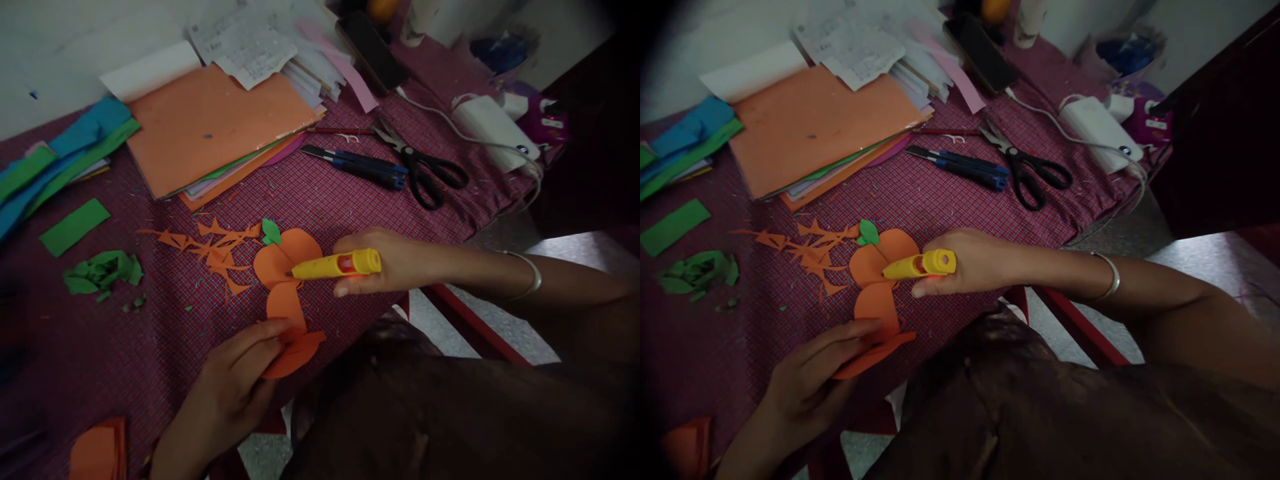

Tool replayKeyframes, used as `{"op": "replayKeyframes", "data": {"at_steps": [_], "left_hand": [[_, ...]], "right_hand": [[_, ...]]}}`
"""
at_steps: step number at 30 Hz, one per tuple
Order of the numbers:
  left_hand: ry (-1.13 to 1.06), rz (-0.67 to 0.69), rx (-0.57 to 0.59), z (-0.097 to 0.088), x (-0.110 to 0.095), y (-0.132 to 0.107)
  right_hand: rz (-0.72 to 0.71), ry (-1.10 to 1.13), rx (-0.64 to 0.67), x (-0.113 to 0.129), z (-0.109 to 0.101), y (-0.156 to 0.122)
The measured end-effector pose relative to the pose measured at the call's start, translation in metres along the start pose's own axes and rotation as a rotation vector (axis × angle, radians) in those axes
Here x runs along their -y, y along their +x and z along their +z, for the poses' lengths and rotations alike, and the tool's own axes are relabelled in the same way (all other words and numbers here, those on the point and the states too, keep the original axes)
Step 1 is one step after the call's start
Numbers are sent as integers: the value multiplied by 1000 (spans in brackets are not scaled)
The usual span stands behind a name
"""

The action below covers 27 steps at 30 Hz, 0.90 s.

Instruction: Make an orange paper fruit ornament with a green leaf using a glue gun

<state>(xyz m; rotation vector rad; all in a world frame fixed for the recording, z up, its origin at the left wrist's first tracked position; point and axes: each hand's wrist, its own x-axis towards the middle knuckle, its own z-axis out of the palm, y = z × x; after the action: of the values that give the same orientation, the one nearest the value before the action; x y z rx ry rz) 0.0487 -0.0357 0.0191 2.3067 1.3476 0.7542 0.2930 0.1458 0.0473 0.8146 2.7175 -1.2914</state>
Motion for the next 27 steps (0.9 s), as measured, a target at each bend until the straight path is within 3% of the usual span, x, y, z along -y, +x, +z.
{"op": "replayKeyframes", "data": {"at_steps": [10, 20, 27], "left_hand": [[6, 3, 37, 1, 0, -5], [-64, 56, 1, 4, -3, -11], [-183, 52, 14, -4, -10, 2]], "right_hand": [[-64, -32, -70, 2, -4, 36], [16, -92, -84, 1, -3, 23], [-77, -108, 19, 11, 2, 25]]}}
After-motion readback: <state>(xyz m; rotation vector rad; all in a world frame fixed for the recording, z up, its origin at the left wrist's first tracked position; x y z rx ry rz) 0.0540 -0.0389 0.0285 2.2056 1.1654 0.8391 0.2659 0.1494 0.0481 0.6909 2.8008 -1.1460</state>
